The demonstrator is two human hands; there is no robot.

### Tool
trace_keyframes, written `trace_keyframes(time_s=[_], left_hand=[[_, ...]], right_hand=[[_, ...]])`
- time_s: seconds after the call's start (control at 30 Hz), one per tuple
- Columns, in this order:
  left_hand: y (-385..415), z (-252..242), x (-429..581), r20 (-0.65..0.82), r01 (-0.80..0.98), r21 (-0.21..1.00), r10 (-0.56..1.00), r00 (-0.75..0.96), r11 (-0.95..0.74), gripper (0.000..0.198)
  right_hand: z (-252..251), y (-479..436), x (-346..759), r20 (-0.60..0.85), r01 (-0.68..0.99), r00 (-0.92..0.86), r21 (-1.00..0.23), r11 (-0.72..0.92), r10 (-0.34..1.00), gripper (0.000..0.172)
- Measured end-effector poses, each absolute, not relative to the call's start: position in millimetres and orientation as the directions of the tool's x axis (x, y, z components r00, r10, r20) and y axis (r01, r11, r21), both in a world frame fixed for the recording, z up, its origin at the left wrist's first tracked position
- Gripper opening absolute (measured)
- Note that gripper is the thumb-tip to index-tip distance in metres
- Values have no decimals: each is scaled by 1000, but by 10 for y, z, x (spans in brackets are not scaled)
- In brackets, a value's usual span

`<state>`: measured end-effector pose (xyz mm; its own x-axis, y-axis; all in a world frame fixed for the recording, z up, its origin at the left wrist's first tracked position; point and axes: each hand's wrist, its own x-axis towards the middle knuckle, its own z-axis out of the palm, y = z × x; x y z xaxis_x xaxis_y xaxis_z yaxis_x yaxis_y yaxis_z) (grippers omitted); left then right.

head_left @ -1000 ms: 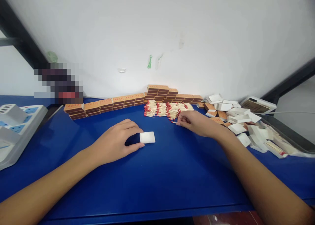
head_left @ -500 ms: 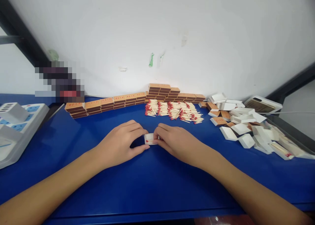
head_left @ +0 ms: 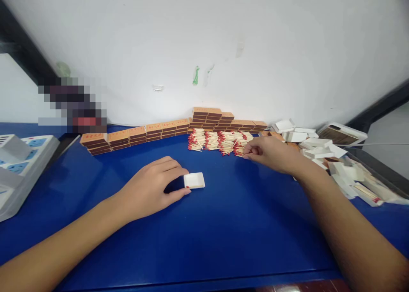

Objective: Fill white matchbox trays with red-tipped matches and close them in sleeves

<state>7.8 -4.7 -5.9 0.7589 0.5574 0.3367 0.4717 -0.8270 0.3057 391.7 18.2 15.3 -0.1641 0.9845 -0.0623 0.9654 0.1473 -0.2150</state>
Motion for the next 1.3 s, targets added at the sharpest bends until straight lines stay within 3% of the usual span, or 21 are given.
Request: trace_keyframes(time_s=[0.27, 0.5, 0.63, 0.93, 1.3], left_hand=[[-42, -62, 78, 319, 477, 311, 563, 762, -822, 26], [-40, -64, 81, 316, 468, 324, 560, 766, -822, 25], [-22, -81, 76, 295, 478, 329, 569, 768, -815, 26], [-35, -71, 82, 296, 471, 333, 565, 770, -817, 26], [-41, -72, 82, 302, 473, 315, 560, 772, -823, 27]], right_hand=[[56, 187, 3951, -82, 945, -192, -285, 162, 978, 16], [106, 136, 3930, -69, 942, -231, -268, 205, 971, 18], [140, 101, 3798, -15, 927, -248, -294, 233, 969, 24], [142, 98, 3743, -55, 918, -254, -329, 223, 966, 34], [133, 99, 3786, -76, 925, -255, -310, 220, 964, 23]])
